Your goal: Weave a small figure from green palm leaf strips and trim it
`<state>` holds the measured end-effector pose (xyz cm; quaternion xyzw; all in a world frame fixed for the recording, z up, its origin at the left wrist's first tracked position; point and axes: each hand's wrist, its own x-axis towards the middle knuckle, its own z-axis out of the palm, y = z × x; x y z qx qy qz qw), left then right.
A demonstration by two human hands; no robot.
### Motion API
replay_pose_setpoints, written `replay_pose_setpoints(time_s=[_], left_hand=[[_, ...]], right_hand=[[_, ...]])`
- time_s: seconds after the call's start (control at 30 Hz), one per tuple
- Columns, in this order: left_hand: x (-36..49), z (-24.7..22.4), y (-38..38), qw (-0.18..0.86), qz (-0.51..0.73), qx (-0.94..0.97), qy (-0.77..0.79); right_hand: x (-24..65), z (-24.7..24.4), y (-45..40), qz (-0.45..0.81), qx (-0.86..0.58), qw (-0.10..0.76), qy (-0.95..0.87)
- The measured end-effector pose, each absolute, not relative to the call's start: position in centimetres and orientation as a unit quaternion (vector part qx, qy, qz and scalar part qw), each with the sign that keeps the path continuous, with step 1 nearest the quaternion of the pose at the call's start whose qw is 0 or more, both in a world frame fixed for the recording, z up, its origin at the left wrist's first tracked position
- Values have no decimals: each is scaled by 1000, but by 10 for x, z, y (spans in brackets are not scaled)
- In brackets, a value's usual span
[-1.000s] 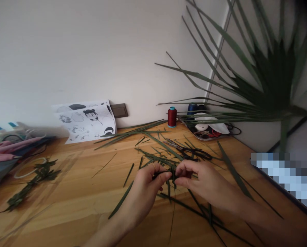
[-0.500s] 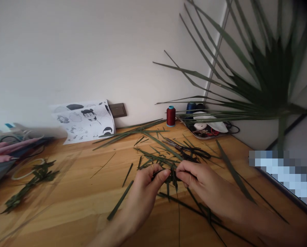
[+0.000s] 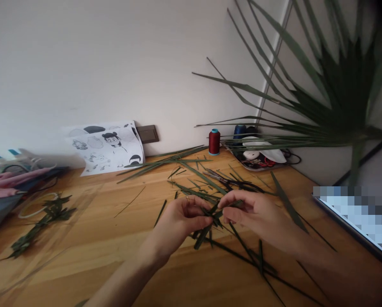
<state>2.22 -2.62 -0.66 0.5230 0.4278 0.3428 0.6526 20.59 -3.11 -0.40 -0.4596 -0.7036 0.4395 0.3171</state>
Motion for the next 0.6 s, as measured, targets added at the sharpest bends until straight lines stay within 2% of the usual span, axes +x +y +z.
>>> replay_pose_setpoints(time_s=[0.1,0.33,0.6], left_hand=[[21,-6,-27,648,361,511,434],[27,-6,-30,648,351,509,446],[29,-6,-35,669,338,489,446]], right_hand=[[207,-7,-28,480,-449,342,-672],[202,-8,-34,428,-495,326,-682],[195,-10,-39,440,-468,344,-685]])
